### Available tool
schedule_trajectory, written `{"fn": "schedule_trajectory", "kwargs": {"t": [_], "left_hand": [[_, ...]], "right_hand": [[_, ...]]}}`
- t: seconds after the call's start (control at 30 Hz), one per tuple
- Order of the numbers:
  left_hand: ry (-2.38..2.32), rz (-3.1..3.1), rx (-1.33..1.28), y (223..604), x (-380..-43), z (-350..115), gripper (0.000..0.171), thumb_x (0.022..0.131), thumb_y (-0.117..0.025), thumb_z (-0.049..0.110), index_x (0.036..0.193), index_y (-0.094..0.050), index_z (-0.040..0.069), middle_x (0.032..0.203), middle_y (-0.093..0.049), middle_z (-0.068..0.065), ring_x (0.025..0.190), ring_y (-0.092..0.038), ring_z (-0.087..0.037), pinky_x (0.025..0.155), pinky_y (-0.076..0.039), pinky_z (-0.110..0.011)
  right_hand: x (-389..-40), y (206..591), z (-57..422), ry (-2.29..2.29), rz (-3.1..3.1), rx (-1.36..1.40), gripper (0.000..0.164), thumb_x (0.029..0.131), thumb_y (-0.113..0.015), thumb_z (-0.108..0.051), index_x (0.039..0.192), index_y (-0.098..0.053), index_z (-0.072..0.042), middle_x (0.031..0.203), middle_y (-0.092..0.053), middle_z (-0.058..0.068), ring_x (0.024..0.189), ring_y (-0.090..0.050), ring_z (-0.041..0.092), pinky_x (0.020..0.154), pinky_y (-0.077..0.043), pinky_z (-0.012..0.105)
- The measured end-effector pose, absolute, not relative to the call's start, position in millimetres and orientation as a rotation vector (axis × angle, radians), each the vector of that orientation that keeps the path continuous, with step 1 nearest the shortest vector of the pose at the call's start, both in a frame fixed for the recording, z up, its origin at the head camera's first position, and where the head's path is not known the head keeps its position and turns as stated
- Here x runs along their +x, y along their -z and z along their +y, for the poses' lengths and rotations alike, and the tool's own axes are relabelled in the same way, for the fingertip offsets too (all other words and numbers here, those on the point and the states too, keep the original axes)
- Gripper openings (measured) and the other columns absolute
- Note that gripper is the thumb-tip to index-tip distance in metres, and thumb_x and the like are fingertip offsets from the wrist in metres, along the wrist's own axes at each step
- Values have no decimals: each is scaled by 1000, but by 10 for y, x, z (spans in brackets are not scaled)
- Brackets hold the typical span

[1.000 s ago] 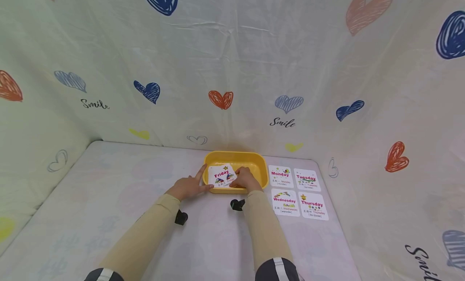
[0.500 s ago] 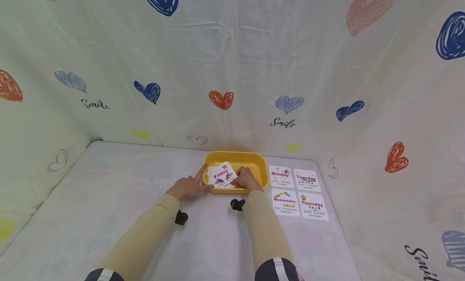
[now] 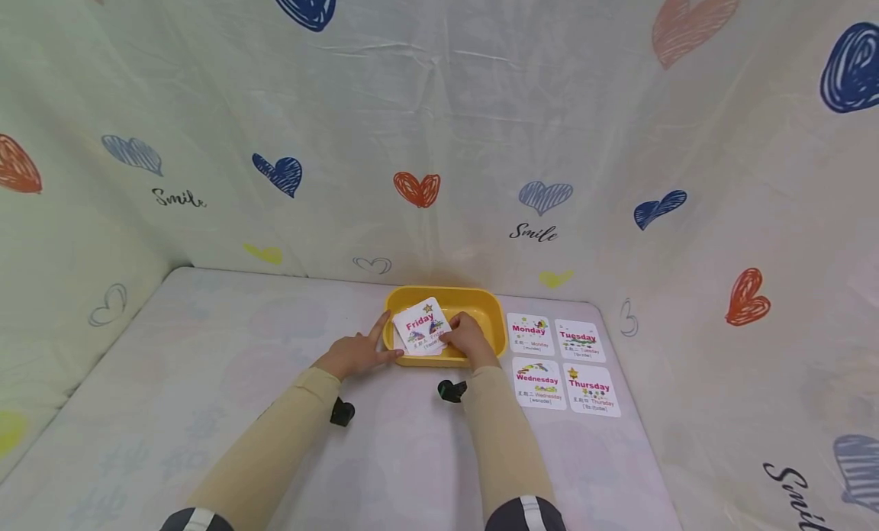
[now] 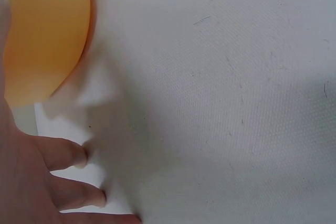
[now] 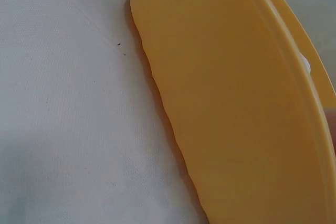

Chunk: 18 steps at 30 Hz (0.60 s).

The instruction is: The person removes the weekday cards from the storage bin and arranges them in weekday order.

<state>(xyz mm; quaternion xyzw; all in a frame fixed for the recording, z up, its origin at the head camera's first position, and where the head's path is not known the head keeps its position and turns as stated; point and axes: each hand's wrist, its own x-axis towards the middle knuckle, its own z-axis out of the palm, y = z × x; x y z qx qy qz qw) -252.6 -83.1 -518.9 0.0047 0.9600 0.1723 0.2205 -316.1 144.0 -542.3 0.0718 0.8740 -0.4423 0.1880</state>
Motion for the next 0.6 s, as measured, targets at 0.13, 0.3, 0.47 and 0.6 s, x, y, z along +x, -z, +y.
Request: {"fn": "schedule_trajectory", "kwargs": {"t": [0.13, 0.3, 0.47, 0.6], "left_hand": [[-489, 2664, 4, 5183, -2506, -830, 94, 87, -46, 75, 158, -4, 30, 141, -44, -31, 126, -43, -53, 100, -38, -63], [-480, 2670, 8, 5166, -2484, -823, 93, 87, -46, 74, 158, -4, 30, 142, -43, -31, 127, -41, -54, 101, -38, -63], [-466, 2673, 14, 5159, -2478, -820, 94, 87, -47, 73, 158, -4, 29, 143, -42, -32, 129, -40, -52, 102, -36, -63], [-467, 2672, 12, 5165, -2480, -820, 95, 87, -47, 74, 158, -3, 30, 143, -41, -31, 130, -39, -52, 103, -36, -62]], "right_hand": [[-3208, 5486, 1432, 1297, 2444, 298, 30, 87, -75, -15, 106, -53, -7, 96, -56, 10, 86, -52, 23, 73, -47, 27], [-3201, 5481, 1433, 1342, 2452, 311, 31, 86, -76, -14, 108, -54, -8, 94, -56, 10, 82, -53, 23, 71, -49, 26], [-3149, 5439, 1439, 1450, 2467, 290, 29, 88, -74, -14, 111, -56, -10, 96, -58, 10, 84, -55, 23, 74, -52, 25], [-3093, 5397, 1431, 1538, 2511, 209, 26, 89, -73, -12, 110, -56, -10, 91, -56, 9, 81, -53, 22, 69, -50, 22]]}}
